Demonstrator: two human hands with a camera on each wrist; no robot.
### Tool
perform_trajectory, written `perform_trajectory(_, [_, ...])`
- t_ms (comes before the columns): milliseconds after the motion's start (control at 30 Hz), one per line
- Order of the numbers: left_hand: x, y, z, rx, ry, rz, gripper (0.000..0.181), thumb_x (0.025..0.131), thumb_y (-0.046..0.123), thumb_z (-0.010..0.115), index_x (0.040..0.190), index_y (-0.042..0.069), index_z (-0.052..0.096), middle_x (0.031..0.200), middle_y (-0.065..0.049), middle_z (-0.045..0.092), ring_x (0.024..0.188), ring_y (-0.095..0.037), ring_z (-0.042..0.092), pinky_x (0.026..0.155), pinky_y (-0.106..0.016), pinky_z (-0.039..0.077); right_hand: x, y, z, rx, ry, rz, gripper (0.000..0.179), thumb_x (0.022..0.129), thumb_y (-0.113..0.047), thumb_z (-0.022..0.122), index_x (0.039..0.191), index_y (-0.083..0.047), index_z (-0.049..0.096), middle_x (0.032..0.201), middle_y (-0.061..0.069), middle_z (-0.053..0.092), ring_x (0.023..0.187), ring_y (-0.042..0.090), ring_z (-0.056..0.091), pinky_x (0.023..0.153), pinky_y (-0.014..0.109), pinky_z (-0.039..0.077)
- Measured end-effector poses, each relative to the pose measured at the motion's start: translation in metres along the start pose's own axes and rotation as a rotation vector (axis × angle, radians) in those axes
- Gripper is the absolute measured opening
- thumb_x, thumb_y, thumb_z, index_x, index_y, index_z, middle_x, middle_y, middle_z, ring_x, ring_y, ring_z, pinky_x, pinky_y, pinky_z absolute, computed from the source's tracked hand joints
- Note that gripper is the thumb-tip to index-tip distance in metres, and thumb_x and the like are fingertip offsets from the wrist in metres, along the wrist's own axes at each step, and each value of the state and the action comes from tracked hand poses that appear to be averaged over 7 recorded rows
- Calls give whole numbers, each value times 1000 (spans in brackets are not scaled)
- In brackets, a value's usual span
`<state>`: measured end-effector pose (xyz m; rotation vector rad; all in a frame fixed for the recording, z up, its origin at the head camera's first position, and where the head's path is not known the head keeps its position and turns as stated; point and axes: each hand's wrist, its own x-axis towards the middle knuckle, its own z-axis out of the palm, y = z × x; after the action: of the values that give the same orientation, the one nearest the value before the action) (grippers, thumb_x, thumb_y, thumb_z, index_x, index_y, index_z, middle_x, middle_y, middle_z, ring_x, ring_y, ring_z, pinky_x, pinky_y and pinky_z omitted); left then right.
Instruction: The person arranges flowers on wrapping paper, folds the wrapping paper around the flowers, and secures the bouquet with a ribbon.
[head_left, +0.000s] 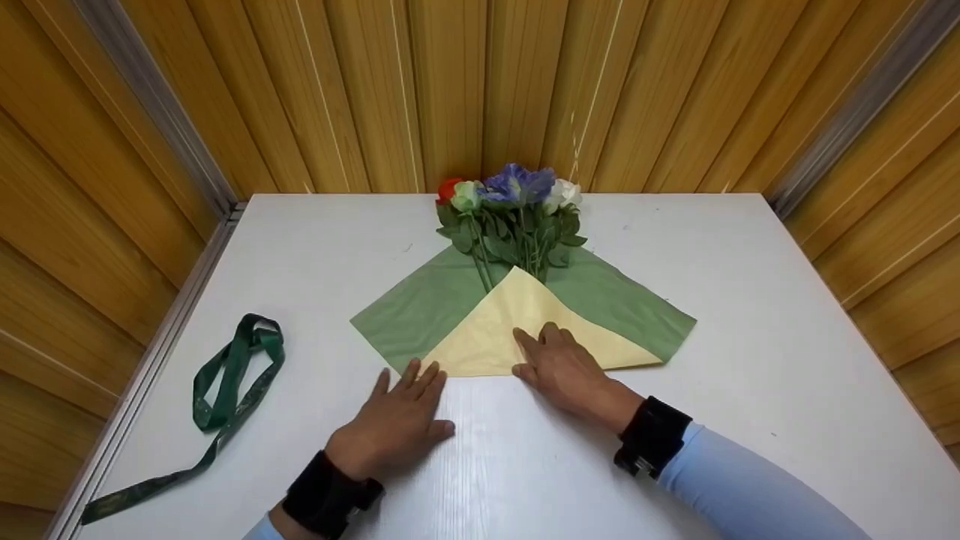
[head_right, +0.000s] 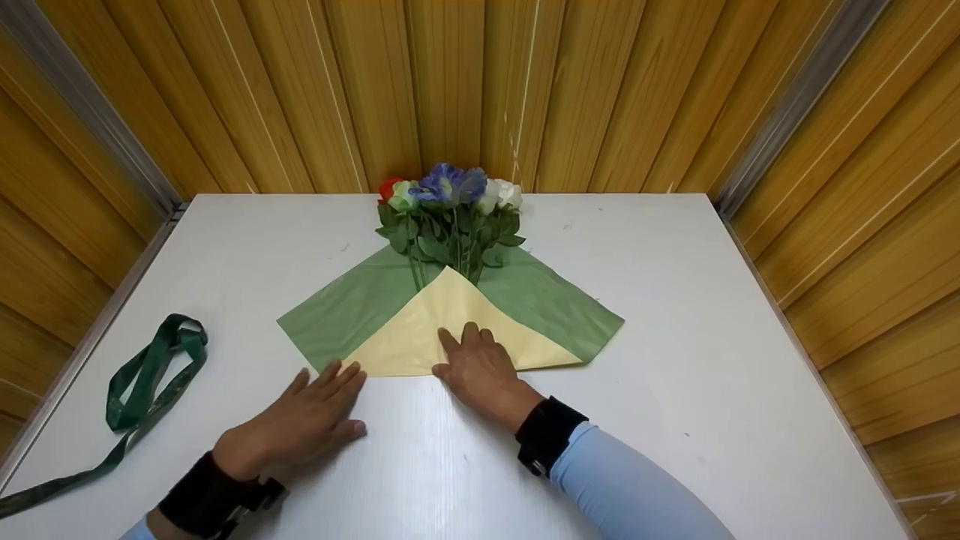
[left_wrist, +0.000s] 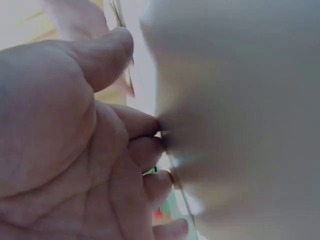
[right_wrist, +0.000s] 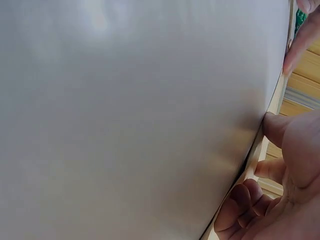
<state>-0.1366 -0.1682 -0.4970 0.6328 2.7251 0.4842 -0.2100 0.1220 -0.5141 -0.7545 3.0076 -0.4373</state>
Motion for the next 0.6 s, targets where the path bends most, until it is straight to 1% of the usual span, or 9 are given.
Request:
perform_trajectory(100, [-16, -17, -7, 1, 13, -94, 74, 109, 45, 57, 163, -1, 37, 173, -19, 33, 164, -45, 18, 126, -76, 12, 1, 0, -1, -1, 2, 4, 58, 104, -29, 68, 153, -2, 54, 105, 18, 53, 87, 31, 51, 73, 44, 49])
perform_trajectory(167, [-23, -26, -12, -5, 4, -146, 73, 108, 44, 58, 163, 0, 38, 173, -19, 34, 163, -48, 17, 123, -80, 10, 2, 0, 0, -12, 9, -2, 57, 104, -29, 69, 152, -1, 55, 104, 18, 53, 86, 32, 51, 72, 45, 50])
perform_trajectory(233, [-25, -31, -18, -9, -7, -183, 72, 108, 42, 60, 161, -1, 40, 171, -21, 35, 162, -50, 18, 121, -83, 11, 2, 1, 1, -24, 15, -12, 57, 104, -29, 69, 151, 0, 55, 104, 19, 54, 85, 32, 52, 70, 45, 50])
perform_trajectory(300, [-22, -33, -27, -4, 12, -203, 67, 108, 39, 61, 157, -3, 47, 168, -24, 40, 159, -53, 26, 119, -83, 17, 2, 1, 1, -36, 23, -26, 56, 104, -29, 69, 150, 0, 55, 103, 20, 54, 84, 33, 52, 69, 45, 51])
perform_trajectory(367, [-12, -34, -38, -17, 78, -218, 60, 107, 34, 63, 151, -5, 53, 161, -27, 49, 153, -53, 38, 118, -78, 29, 2, 1, 2, -49, 29, -35, 56, 104, -30, 68, 149, 0, 55, 102, 20, 54, 84, 33, 52, 68, 44, 51])
perform_trajectory(467, [11, -39, -54, -73, 218, -243, 49, 106, 25, 65, 145, -4, 61, 149, -26, 61, 140, -49, 56, 111, -67, 47, 1, 1, 3, -74, 46, -51, 55, 105, -32, 66, 148, 0, 55, 101, 20, 53, 83, 33, 52, 65, 44, 51])
perform_trajectory(533, [29, -44, -62, -110, 283, -266, 46, 105, 22, 66, 143, -4, 62, 142, -27, 65, 131, -48, 62, 104, -61, 54, 1, 1, 3, -99, 60, -70, 53, 106, -31, 64, 147, 0, 55, 99, 19, 53, 82, 32, 52, 63, 43, 50])
perform_trajectory(600, [46, -50, -65, -119, 311, -308, 47, 104, 22, 67, 142, -6, 61, 136, -29, 66, 125, -49, 63, 98, -61, 56, 1, 0, 4, -130, 83, -103, 50, 107, -30, 64, 146, 1, 56, 98, 18, 54, 80, 32, 52, 61, 41, 48])
